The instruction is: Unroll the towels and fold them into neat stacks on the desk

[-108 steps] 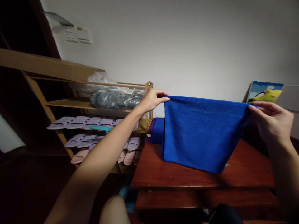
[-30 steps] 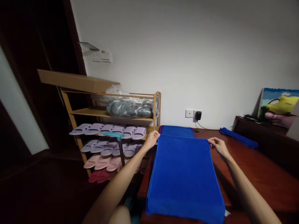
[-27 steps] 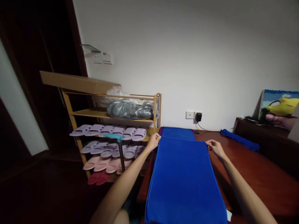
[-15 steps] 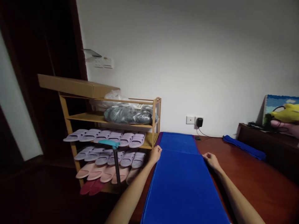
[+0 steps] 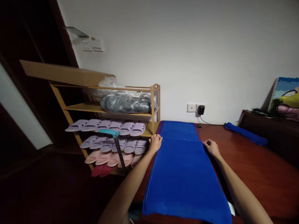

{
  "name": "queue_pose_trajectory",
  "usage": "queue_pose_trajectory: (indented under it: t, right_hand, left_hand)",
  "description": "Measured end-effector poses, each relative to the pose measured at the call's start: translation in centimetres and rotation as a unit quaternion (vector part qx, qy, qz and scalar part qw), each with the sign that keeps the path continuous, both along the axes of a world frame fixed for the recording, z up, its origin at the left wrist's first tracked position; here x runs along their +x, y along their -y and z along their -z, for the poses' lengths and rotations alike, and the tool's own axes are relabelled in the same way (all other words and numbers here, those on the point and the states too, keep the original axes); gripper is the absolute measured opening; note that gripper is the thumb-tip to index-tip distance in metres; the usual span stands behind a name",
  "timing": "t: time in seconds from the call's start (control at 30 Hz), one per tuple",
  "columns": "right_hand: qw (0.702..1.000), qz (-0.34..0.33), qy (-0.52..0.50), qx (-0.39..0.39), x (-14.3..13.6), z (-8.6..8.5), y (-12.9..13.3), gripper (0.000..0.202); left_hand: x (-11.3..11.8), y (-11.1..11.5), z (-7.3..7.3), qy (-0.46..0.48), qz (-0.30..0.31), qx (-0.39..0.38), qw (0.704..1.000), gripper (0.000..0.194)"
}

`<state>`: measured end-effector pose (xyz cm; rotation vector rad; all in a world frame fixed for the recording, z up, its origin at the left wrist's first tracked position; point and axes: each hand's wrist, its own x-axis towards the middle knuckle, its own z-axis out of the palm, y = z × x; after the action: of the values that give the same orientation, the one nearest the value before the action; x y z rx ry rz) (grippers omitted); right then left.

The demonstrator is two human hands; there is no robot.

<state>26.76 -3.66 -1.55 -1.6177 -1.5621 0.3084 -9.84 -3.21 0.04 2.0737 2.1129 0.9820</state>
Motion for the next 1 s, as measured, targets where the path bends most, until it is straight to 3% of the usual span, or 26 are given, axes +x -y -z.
queue_pose_trajectory:
  t: [0.17,0.33,0.57,0.63,0.7,0.77,0.9,1.0]
  right_hand:
    - [0.999,0.021,0.032,0.028,0.2,-0.4,-0.2,0.036]
    - [0.996,0.047,0.048,0.051,0.2,-0.6,-0.7,0.043]
    - [0.995,0.057,0.073,0.045,0.2,-0.3,-0.5,0.045]
    - [0.994,0.049,0.089,0.036,0.0,-0.6,-0.1,0.046]
    - [0.993,0.042,0.106,0.039,-0.6,-1.2,0.4,0.051]
    - [0.988,0.012,0.141,0.056,-1.8,-1.8,0.9,0.057]
    - [0.962,-0.109,0.249,0.025,-4.8,-1.9,1.8,0.067]
    - [0.943,-0.15,0.295,-0.044,-5.9,-0.8,2.1,0.073]
  left_hand:
    - [-0.3,0.0,0.0,0.024,0.001,0.039,0.999,0.004]
    - [-0.1,0.0,-1.1,0.062,-0.012,0.07,0.996,0.01]
    - [0.2,-0.9,-1.9,0.066,-0.016,0.057,0.996,0.009]
    - [0.1,-0.6,-2.0,0.053,-0.023,0.053,0.997,0.004]
    - [0.4,0.1,-2.3,0.039,-0.022,0.061,0.997,0.012]
    - [1.3,1.0,-2.9,0.004,0.029,0.077,0.997,0.025]
    - [3.8,2.1,-3.1,-0.132,0.213,0.081,0.965,0.043]
    - [4.8,2.0,-1.9,-0.168,0.232,0.001,0.958,0.053]
